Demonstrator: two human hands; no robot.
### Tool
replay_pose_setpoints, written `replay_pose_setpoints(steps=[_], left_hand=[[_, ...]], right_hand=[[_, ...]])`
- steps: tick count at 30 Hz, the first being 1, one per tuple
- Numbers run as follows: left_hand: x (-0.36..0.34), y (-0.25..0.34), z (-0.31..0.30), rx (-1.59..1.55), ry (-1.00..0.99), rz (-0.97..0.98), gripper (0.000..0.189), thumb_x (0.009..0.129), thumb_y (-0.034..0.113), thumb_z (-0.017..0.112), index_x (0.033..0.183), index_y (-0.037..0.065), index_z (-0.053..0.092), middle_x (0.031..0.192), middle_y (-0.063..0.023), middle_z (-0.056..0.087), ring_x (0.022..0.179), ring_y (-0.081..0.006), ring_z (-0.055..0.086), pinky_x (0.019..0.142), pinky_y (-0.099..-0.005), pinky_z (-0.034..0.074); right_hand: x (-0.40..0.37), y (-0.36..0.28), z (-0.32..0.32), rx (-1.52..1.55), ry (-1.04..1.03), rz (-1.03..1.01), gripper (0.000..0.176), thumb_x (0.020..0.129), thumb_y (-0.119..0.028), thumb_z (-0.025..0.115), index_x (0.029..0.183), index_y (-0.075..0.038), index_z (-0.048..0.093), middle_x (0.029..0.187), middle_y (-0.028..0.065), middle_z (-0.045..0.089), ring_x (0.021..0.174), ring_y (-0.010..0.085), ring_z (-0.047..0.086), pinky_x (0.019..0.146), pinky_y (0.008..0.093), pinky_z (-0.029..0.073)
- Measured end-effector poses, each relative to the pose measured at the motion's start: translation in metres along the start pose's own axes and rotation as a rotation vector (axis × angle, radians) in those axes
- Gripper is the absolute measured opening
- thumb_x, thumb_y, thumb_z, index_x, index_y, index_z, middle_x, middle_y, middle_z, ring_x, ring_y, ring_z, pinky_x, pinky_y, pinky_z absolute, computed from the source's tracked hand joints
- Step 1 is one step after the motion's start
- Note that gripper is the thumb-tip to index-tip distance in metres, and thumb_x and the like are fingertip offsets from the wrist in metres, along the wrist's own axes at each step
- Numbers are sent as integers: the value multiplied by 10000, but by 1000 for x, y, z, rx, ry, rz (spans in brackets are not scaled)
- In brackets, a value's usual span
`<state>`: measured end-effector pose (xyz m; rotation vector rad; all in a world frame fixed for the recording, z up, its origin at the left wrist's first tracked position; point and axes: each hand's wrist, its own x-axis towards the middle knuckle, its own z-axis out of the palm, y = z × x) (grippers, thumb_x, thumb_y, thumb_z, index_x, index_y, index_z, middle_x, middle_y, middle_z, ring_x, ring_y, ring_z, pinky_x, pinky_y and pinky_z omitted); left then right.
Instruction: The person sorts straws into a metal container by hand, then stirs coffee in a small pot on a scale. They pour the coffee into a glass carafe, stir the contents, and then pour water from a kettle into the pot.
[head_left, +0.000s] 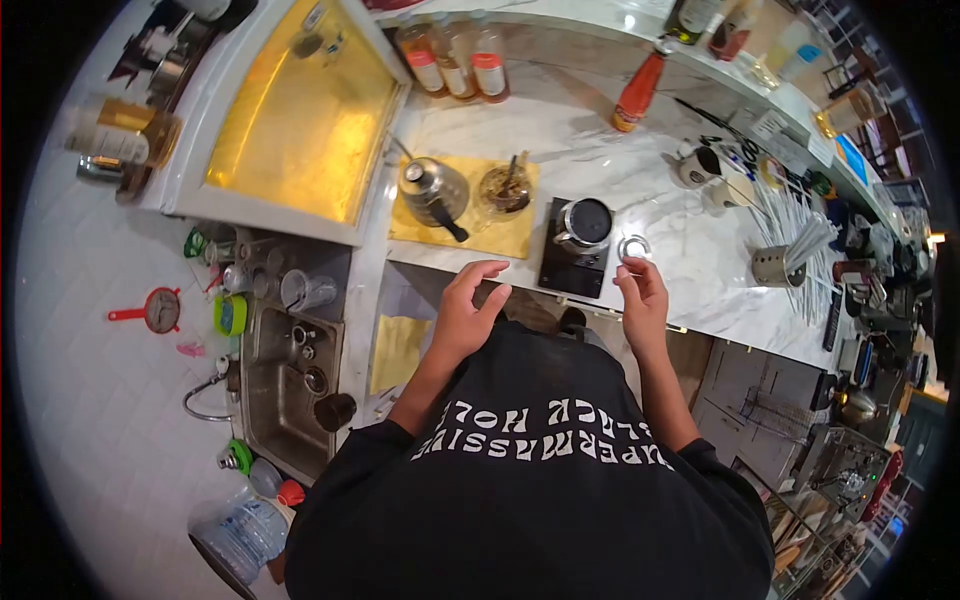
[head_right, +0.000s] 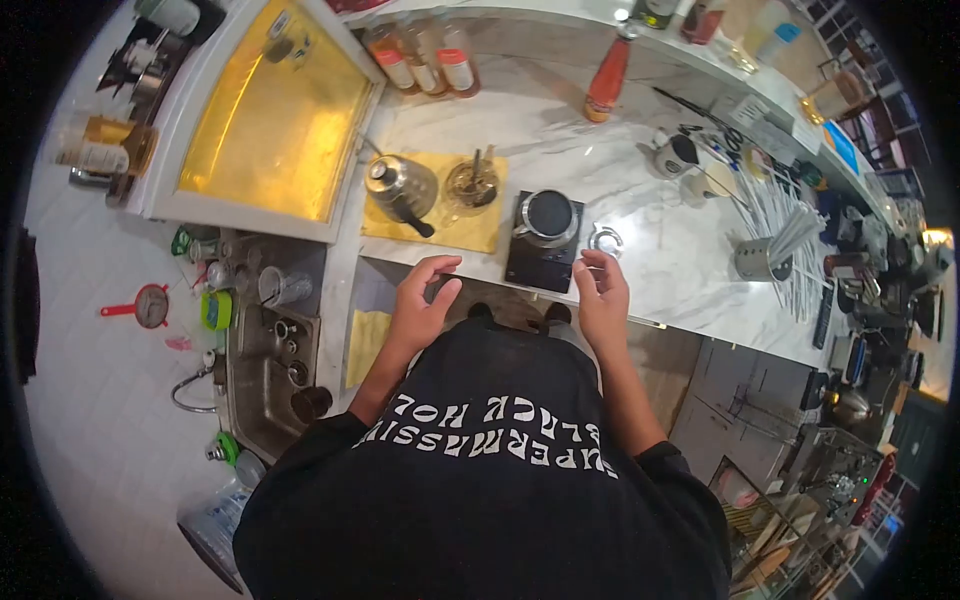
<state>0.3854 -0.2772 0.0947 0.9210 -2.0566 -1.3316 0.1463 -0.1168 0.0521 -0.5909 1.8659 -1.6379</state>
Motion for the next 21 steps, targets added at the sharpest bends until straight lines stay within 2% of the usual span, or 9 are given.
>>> replay_pose_setpoints(steps=[1,4,6,8,11,14,19,20,21], left_hand=[[4,9,9,-18,-6,24,318,954,164,706,1237,18,691,1171,-136,720,1102,-270,683,977,-364,509],[13,33,37,-105,5,101,303,952,145,704,1229,22,694,1172,-131,724,1109,-268,685,971,-369,507],[17,48,57,-118,-8,141,288,953,130,700,1215,11,694,1183,-139,721,1115,-271,685,993,-370,505],[21,58,75,-110,-24,171,285,951,123,702,1208,0,693,1187,-146,718,1119,-275,684,1006,-368,503],[22,60,103,-130,-54,148,280,950,112,702,1201,-14,692,1190,-155,716,1124,-280,685,1021,-366,501],[22,69,125,-85,-79,122,274,948,101,703,1196,-16,693,1190,-154,715,1127,-279,685,1015,-366,505],[21,77,147,-64,-62,110,276,950,96,700,1202,-14,693,1201,-158,710,1130,-277,684,1017,-363,506],[21,79,148,-52,-56,108,276,950,96,699,1203,-14,693,1202,-159,710,1132,-278,683,1019,-363,505],[22,81,149,-40,-48,106,277,951,97,699,1205,-14,693,1203,-160,710,1134,-279,682,1022,-362,503]], right_hand=[[5,0,-16,-22,43,24,228,1029,-158,663,1172,19,665,999,45,676,917,127,633,857,279,498],[26,-3,-63,-148,198,14,270,1007,-198,697,1176,11,672,1000,58,695,887,132,634,778,297,499],[48,-1,-93,-136,293,-29,361,1001,-233,705,1245,25,638,1032,89,686,886,152,644,780,306,504],[71,-6,-122,-86,356,34,561,985,-254,728,1424,17,509,1078,110,670,889,164,650,789,315,510],[104,-16,-145,-16,496,97,793,967,-276,751,1569,4,317,1106,128,656,885,169,653,797,318,512],[136,-8,-164,-54,477,12,929,954,-284,766,1626,-6,188,1126,143,649,875,182,660,796,318,518],[184,15,-182,-197,346,-98,624,1017,-296,678,1563,-103,443,1019,93,726,868,169,685,806,307,532],[191,20,-184,-223,333,-145,638,1017,-305,682,1571,-112,433,1111,97,735,945,192,704,848,314,532],[195,25,-189,-219,334,-146,638,1017,-305,682,1571,-112,433,1111,97,735,945,192,704,848,314,532]])
